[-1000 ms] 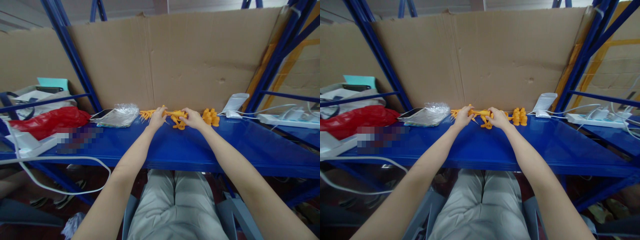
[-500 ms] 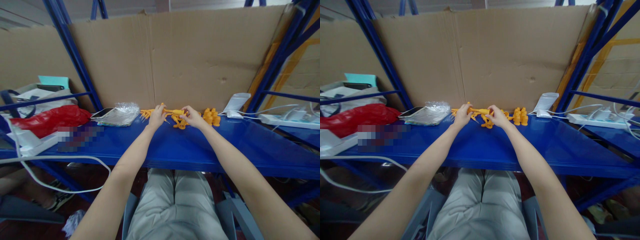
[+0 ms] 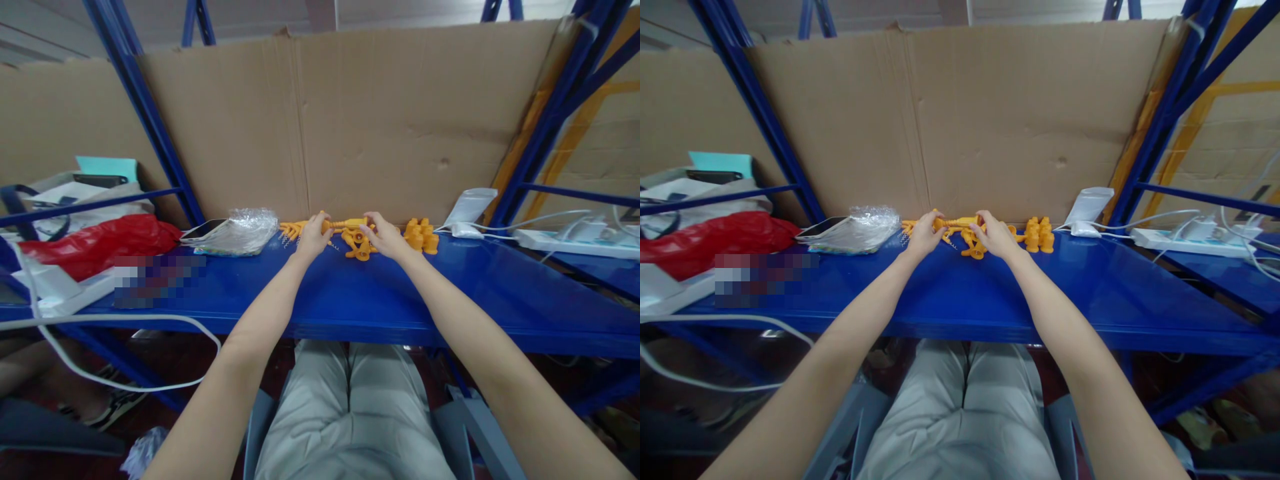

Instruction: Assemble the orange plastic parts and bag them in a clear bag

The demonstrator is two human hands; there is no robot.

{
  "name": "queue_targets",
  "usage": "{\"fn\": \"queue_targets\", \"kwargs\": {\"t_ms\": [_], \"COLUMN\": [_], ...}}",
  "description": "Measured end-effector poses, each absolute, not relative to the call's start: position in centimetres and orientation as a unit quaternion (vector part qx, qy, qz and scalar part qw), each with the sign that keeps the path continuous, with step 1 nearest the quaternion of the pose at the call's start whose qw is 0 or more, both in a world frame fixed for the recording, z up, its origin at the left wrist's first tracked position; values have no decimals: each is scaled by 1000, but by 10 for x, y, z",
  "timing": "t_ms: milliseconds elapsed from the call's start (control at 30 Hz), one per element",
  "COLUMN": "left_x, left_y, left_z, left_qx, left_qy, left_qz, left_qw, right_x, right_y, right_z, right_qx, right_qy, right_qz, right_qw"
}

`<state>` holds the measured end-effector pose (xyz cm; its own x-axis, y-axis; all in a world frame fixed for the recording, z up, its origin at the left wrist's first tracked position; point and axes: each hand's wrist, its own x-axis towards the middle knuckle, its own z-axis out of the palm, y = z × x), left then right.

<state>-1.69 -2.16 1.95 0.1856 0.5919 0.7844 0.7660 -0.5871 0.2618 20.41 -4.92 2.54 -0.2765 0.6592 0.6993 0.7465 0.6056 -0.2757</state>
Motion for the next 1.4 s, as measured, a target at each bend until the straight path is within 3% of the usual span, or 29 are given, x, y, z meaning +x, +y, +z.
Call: {"fn": "queue_targets", "kwargs": {"t_ms": [133,533,833,1100,1400], "left_x": [-17,-16,-15,-17,-17], "left_y": [-22,-20,-19,-17,-15], "left_z": [19,18,17,15,14], "left_qx": [-768,-761,-759,-757,-755], "left_qy": [-443,-432,-424,-424,-429], "left_qz": [-452,-477,-488,-490,-491], "left_qw": [99,77,80,85,78], "right_x": [203,208,204,208,213], "right_y": [-43,-44,-46,-46,-58], "right_z": [20,24,23,27,35], "right_qx": [-447,-410,-447,-390,-493], "right_qy": [-796,-810,-791,-822,-781], "right_qz": [-20,-74,-19,-74,-165], "right_qw": [407,413,416,408,347]}}
